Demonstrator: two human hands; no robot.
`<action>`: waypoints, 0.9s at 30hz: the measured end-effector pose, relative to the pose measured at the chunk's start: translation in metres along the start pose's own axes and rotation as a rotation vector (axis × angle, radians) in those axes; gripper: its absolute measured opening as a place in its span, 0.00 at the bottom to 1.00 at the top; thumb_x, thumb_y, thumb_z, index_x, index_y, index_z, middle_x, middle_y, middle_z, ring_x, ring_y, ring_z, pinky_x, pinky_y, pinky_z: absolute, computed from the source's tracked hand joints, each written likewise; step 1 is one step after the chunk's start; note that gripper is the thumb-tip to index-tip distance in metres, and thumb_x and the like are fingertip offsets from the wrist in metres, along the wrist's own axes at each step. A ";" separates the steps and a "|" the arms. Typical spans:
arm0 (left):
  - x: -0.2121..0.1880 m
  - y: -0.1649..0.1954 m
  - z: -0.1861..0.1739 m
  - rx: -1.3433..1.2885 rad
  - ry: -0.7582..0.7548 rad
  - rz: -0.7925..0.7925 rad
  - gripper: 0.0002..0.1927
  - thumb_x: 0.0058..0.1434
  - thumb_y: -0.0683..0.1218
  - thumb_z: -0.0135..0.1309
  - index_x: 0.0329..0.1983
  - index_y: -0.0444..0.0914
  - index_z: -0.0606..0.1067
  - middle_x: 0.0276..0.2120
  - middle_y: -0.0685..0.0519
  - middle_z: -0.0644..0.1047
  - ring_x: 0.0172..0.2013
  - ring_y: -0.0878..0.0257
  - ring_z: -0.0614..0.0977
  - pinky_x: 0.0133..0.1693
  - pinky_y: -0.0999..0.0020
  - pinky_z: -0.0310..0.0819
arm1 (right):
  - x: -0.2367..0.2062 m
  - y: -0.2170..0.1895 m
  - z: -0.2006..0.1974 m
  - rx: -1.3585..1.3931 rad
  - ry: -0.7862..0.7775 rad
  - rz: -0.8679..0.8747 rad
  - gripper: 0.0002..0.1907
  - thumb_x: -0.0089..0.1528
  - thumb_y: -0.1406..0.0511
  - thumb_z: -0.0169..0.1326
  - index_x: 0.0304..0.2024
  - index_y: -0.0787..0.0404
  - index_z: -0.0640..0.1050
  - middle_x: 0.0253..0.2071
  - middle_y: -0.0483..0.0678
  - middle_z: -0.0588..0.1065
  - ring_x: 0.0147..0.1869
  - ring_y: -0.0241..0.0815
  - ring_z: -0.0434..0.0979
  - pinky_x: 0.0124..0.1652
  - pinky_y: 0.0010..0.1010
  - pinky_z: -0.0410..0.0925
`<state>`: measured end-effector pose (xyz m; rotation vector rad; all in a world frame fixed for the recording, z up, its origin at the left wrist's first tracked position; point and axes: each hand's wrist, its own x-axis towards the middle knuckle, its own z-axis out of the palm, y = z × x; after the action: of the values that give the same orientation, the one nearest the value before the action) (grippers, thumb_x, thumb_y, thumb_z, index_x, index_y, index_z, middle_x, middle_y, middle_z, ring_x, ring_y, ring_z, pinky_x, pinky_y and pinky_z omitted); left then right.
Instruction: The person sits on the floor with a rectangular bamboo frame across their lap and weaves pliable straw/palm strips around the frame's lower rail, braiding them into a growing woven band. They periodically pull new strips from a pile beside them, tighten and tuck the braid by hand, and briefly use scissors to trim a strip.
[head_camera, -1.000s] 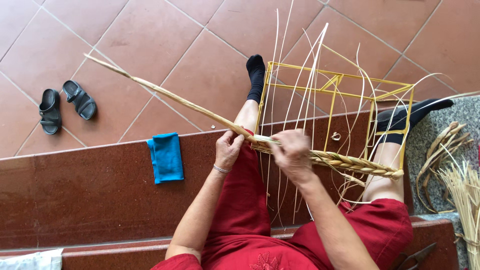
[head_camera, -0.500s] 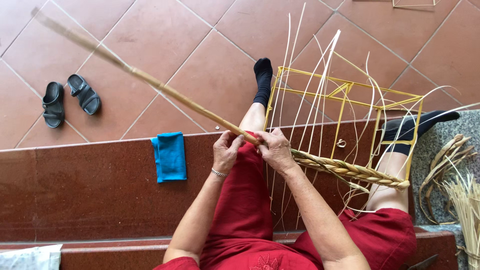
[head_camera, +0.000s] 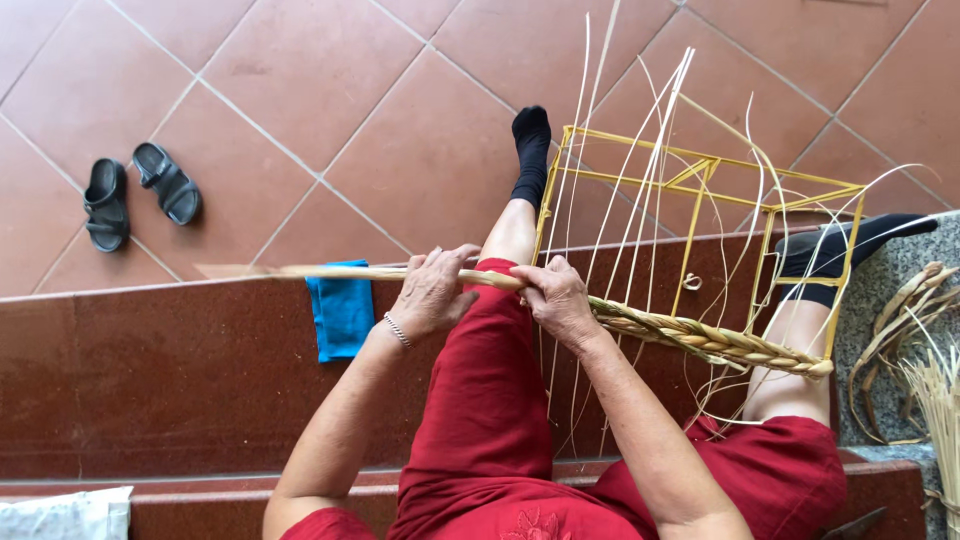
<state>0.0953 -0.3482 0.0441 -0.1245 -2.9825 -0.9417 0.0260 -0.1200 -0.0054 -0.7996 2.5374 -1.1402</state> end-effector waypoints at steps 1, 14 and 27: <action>-0.004 -0.002 0.001 0.013 0.023 0.026 0.27 0.53 0.43 0.63 0.57 0.43 0.71 0.41 0.50 0.77 0.46 0.50 0.77 0.48 0.52 0.65 | 0.000 0.000 0.001 -0.022 0.005 -0.040 0.15 0.56 0.68 0.63 0.46 0.53 0.85 0.28 0.44 0.76 0.36 0.44 0.71 0.41 0.35 0.70; -0.037 -0.042 0.046 0.253 -0.009 -0.031 0.04 0.62 0.45 0.54 0.32 0.41 0.75 0.29 0.50 0.74 0.34 0.54 0.77 0.37 0.56 0.73 | 0.000 0.001 0.020 -0.116 0.171 -0.159 0.04 0.60 0.64 0.63 0.38 0.52 0.85 0.28 0.38 0.78 0.34 0.39 0.69 0.38 0.33 0.61; -0.003 -0.016 0.030 -0.249 0.253 -0.094 0.15 0.62 0.43 0.56 0.51 0.34 0.72 0.30 0.47 0.77 0.33 0.50 0.81 0.39 0.59 0.76 | 0.000 -0.002 0.012 -0.149 0.093 -0.212 0.08 0.58 0.63 0.62 0.41 0.52 0.83 0.32 0.38 0.78 0.38 0.43 0.69 0.39 0.37 0.60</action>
<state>0.0973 -0.3444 0.0102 0.1257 -2.6523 -1.2334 0.0320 -0.1282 -0.0116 -1.0999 2.6910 -1.0797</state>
